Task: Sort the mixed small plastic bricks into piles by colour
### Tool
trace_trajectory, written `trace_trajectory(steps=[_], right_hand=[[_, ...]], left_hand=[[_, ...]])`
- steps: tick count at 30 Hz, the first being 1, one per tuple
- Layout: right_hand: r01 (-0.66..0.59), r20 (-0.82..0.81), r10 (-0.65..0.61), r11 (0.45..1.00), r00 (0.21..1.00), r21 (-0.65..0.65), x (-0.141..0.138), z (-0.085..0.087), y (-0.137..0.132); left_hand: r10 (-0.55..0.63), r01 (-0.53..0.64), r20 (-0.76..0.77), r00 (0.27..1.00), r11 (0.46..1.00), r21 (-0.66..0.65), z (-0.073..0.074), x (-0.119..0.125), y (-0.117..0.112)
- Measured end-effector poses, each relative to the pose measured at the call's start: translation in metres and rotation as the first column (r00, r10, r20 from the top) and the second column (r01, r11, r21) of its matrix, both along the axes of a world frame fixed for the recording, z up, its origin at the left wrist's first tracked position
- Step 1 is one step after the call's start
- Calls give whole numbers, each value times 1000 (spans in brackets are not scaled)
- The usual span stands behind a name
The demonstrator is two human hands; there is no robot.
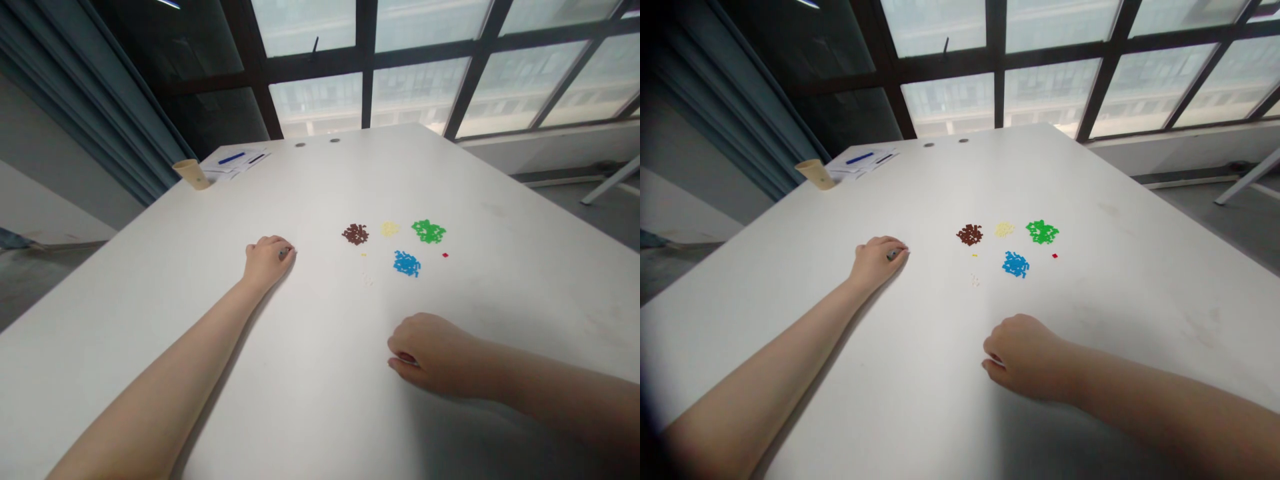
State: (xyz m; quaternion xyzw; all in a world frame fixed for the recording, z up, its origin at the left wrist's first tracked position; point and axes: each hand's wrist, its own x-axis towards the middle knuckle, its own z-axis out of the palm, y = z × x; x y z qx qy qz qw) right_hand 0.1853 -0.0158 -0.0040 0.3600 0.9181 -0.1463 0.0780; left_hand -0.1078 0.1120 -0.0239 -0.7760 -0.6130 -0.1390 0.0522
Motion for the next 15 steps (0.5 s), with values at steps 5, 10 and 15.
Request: trace_trajectory(steps=[5,10,15], right_hand=[[4,13,-4,1000,1000,-1,1,0,-1],[-7,5,7,1000,1000,7,2,-4,-1],[-16,2,16,1000,1000,19,2,-3,-1]], left_hand=[[6,-6,-29,1000,1000,-26,1,-1,0],[-5,3,-50,999,999,-32,2,-1,-1],[-11,9,-50,999,1000,-27,2,-2,-2]])
